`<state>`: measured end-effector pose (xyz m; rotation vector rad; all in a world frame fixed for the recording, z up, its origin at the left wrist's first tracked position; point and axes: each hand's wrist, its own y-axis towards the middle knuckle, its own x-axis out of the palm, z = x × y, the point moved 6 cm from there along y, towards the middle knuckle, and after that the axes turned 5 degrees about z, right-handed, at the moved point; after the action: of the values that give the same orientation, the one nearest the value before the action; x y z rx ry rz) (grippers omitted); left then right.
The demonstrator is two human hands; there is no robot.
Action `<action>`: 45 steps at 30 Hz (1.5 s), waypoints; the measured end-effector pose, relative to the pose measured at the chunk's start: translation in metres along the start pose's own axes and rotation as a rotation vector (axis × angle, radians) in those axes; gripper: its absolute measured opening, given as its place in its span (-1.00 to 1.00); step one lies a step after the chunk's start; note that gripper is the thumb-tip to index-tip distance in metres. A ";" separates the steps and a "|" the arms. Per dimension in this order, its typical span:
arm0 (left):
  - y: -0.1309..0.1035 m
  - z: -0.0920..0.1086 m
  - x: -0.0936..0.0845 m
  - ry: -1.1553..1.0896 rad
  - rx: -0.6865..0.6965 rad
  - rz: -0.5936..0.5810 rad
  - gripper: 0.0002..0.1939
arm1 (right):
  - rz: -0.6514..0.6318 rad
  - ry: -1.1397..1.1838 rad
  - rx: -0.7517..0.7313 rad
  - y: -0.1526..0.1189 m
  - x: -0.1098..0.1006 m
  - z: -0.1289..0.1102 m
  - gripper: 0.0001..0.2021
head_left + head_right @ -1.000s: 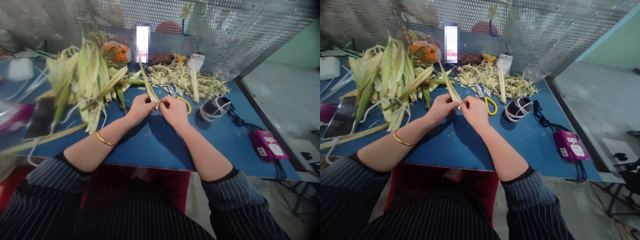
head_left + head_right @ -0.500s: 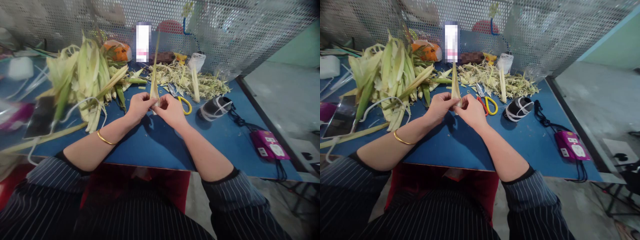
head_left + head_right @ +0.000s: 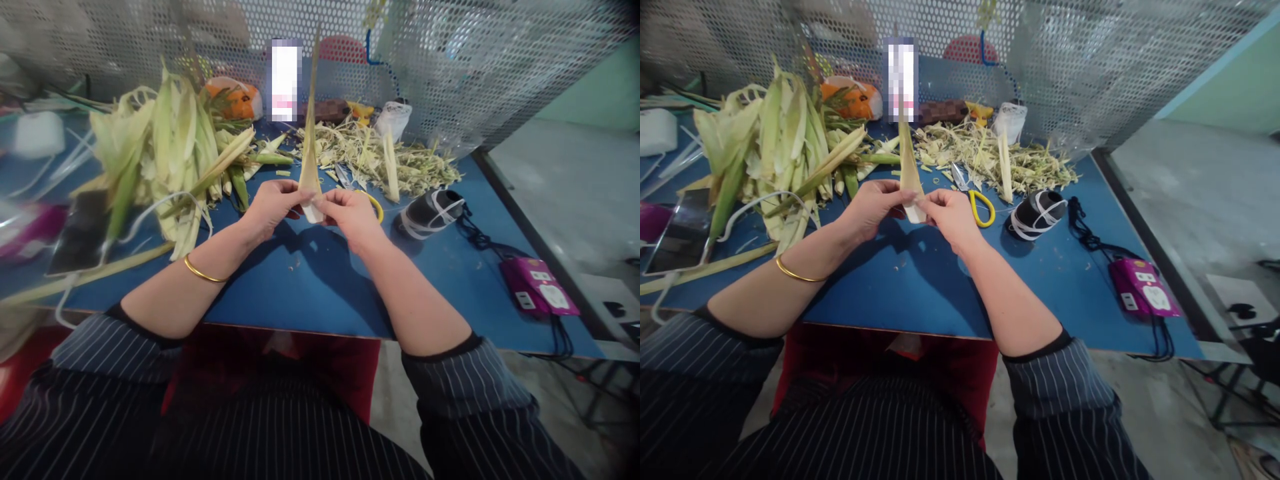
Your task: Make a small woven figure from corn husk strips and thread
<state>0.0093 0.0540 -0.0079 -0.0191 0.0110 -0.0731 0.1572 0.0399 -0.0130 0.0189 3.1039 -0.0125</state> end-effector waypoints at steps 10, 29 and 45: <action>0.000 -0.009 0.006 -0.076 -0.037 -0.032 -0.78 | 0.082 0.051 0.028 0.001 -0.004 0.003 -0.85; 0.001 -0.012 0.004 -0.103 -0.096 -0.047 -0.79 | 0.103 0.039 0.017 0.002 -0.004 0.005 -0.79; -0.002 -0.010 0.006 -0.169 -0.172 -0.066 -0.80 | 0.009 0.163 0.127 0.002 0.003 0.008 -0.75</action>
<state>0.0152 0.0517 -0.0183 -0.1973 -0.1524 -0.1361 0.1541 0.0423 -0.0215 0.0389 3.2598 -0.2185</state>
